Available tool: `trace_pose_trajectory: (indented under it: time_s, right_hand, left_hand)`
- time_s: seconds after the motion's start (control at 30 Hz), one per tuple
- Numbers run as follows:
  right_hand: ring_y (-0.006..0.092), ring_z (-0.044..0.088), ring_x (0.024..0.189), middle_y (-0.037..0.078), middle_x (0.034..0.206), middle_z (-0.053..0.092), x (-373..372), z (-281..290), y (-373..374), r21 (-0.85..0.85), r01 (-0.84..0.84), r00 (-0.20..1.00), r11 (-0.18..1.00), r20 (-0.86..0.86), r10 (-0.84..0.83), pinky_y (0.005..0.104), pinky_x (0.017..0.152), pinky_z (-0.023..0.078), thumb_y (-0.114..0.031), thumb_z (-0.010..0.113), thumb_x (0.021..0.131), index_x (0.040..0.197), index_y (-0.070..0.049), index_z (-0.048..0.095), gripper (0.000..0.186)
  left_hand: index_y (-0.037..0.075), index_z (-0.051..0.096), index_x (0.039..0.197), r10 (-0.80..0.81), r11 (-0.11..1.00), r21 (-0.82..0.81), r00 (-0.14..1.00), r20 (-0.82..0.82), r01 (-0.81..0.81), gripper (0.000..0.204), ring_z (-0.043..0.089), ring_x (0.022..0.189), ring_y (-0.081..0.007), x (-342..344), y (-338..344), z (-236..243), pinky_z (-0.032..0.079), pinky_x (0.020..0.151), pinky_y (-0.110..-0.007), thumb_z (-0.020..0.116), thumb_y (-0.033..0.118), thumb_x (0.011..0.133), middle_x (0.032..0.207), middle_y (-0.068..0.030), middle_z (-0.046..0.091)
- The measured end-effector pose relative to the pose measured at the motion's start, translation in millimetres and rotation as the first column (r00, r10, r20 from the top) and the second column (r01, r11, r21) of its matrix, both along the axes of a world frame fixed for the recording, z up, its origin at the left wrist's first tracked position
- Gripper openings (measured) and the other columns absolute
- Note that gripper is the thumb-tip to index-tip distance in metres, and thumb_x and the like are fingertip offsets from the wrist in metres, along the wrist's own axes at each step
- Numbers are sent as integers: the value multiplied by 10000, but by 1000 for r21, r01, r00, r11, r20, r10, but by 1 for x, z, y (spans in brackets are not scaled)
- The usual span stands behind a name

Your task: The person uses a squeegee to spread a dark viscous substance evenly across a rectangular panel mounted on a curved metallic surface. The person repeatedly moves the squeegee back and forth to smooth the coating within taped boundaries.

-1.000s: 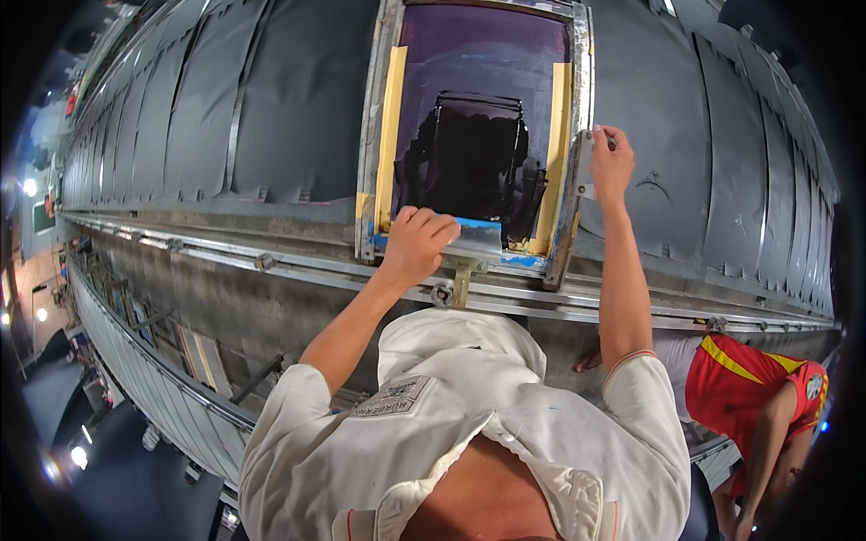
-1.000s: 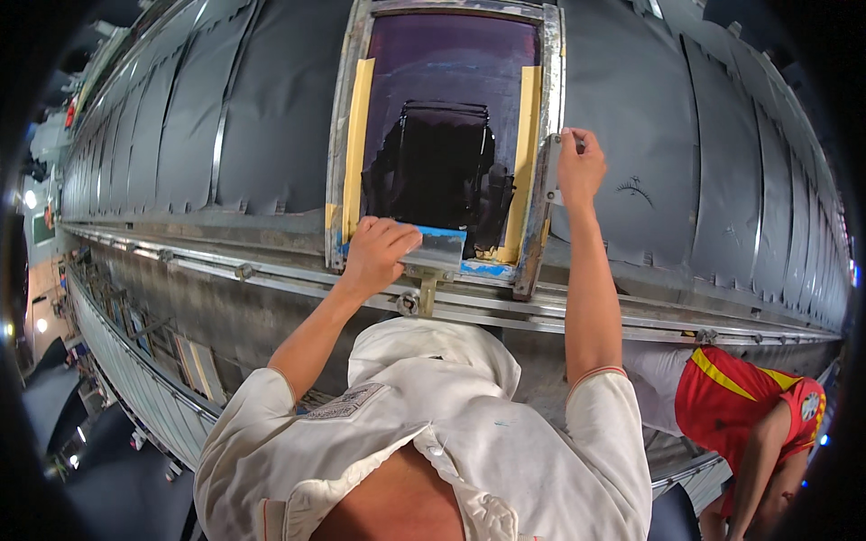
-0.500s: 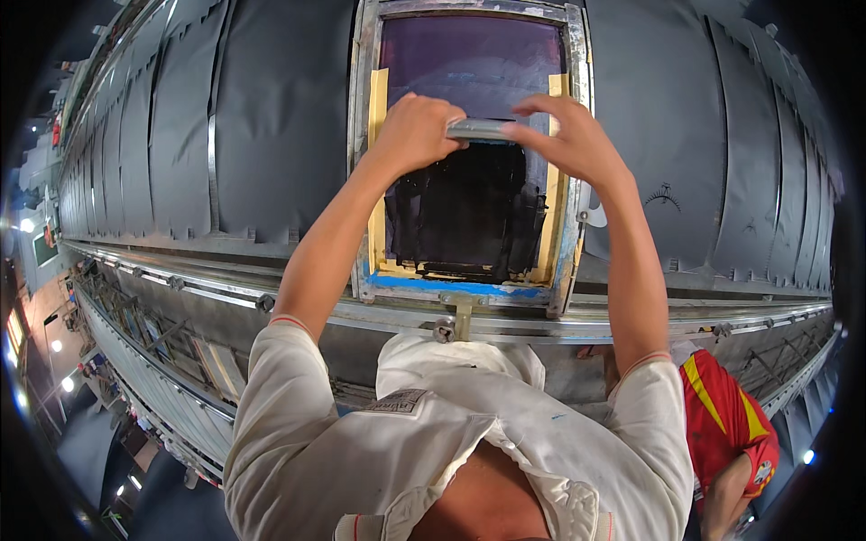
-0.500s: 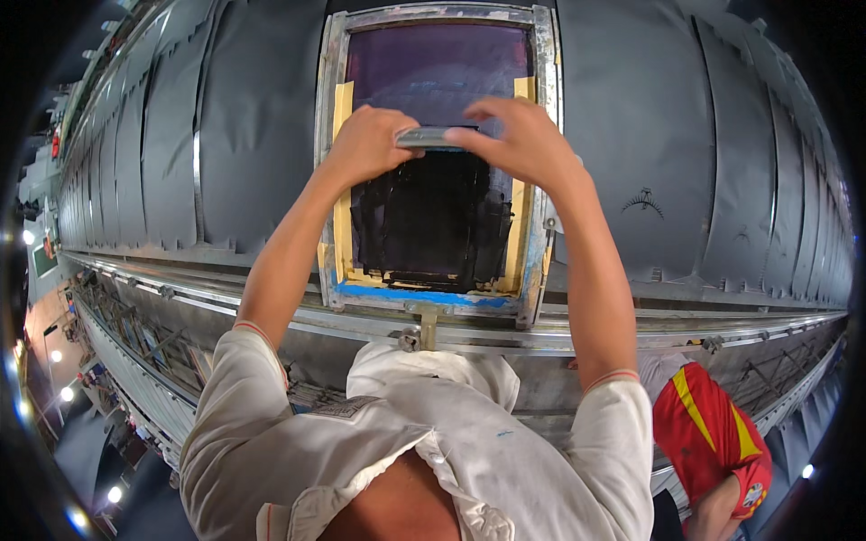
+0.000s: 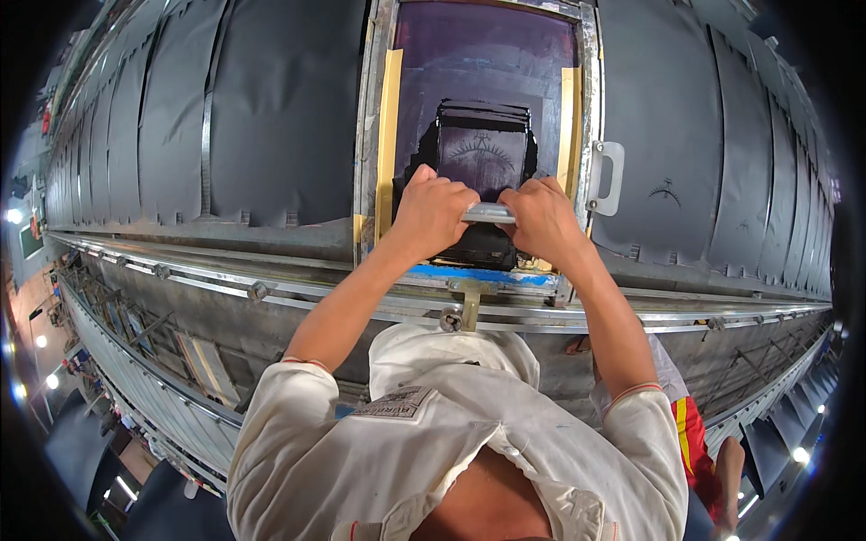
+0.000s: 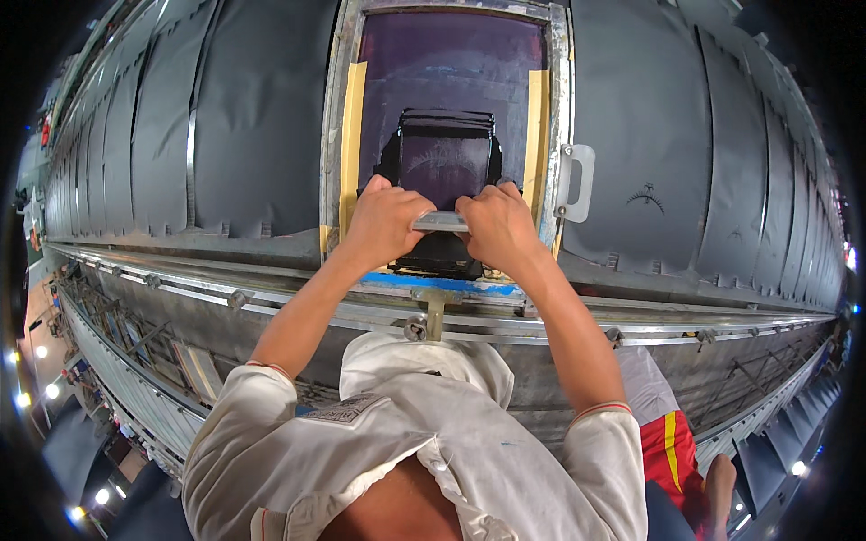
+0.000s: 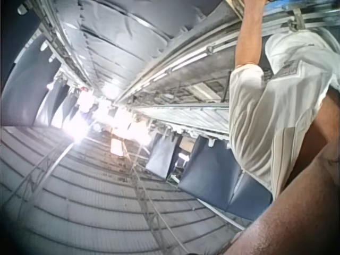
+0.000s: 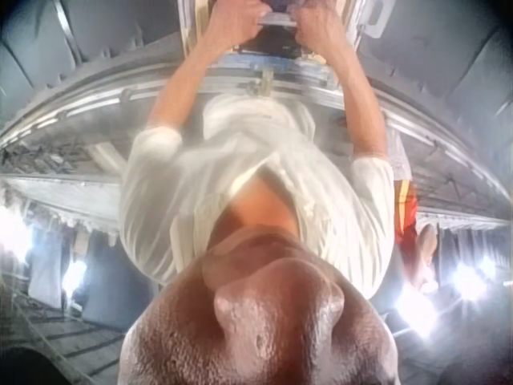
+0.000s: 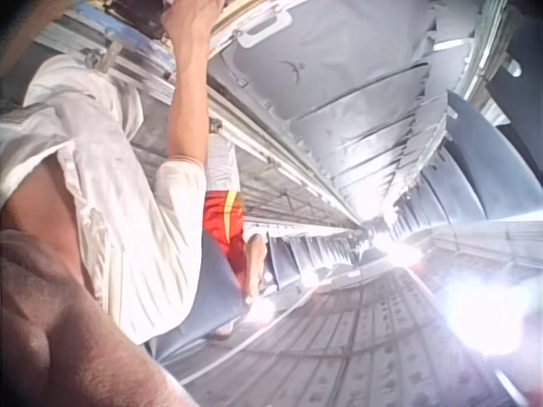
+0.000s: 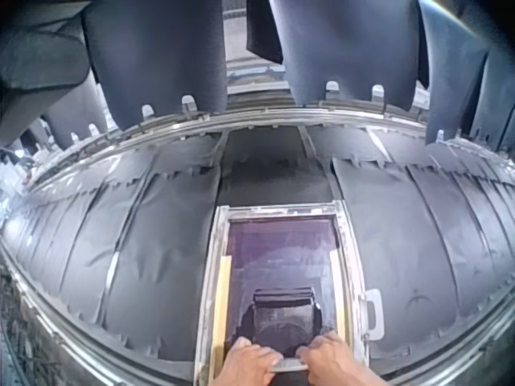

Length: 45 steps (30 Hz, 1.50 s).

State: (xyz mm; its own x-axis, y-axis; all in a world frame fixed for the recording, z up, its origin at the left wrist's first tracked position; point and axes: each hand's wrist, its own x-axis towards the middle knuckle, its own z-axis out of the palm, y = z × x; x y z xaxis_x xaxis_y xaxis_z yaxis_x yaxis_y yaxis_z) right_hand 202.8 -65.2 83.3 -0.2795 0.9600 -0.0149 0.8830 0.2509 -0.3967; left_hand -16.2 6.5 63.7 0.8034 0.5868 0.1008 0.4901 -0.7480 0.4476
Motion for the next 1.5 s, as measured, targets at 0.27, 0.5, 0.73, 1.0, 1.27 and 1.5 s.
trace_pose_trajectory:
  time_s: [0.27, 0.5, 0.73, 1.0, 1.27, 1.5]
  right_hand:
    - [431, 692, 841, 206, 837, 720, 42, 27, 112, -63, 63, 996, 996, 67, -59, 511, 767, 538, -178, 844, 790, 931, -50, 727, 224]
    - [411, 724, 898, 206, 895, 747, 42, 39, 131, -197, 135, 991, 971, 39, -130, 491, 826, 568, -182, 829, 807, 994, -64, 762, 232]
    - [432, 693, 839, 210, 822, 716, 25, -4, 71, -62, 23, 1000, 998, 23, -21, 499, 772, 548, -137, 830, 765, 887, -45, 708, 195]
    - [377, 650, 1117, 210, 1127, 729, 29, 20, 17, -224, 367, 806, 903, -407, -429, 461, 989, 498, -359, 871, 826, 1159, -20, 729, 496]
    - [284, 695, 775, 142, 868, 736, 108, -62, 16, -147, 889, 338, 433, -425, -840, 400, 760, 526, -385, 639, 1033, 1148, -47, 713, 364]
    - [105, 547, 624, 10, 698, 625, 117, -41, 20, -256, 850, 230, 461, -606, -761, 310, 591, 441, -328, 684, 1021, 1089, -45, 714, 293]
  left_hand:
    - [150, 730, 852, 31, 999, 42, 999, -35, -29, 191, 687, 819, -309, 45, 112, 34, 433, 881, -432, 829, 298, 783, 782, -58, 722]
    - [132, 715, 819, 56, 998, -17, 997, -47, -57, 199, 679, 777, -312, 54, 130, 39, 436, 920, -423, 829, 293, 792, 756, -66, 708]
    - [161, 722, 846, 14, 996, 88, 1000, 1, -14, 147, 694, 815, -270, 28, 65, 5, 417, 838, -426, 811, 254, 776, 807, -47, 722]
    - [183, 754, 897, -1, 1000, 7, 1000, -12, 1, 126, 690, 872, -236, 13, 38, -7, 405, 825, -411, 785, 217, 779, 874, 0, 735]
    - [120, 786, 1013, 52, 990, -128, 999, 3, -51, 280, 674, 948, -318, 45, 129, 18, 497, 896, -495, 839, 217, 755, 1004, -84, 758]
    - [123, 745, 1091, 29, 958, 266, 959, 283, -108, 492, 603, 890, -259, -4, -6, -36, 405, 744, -431, 678, -6, 621, 1173, -29, 729]
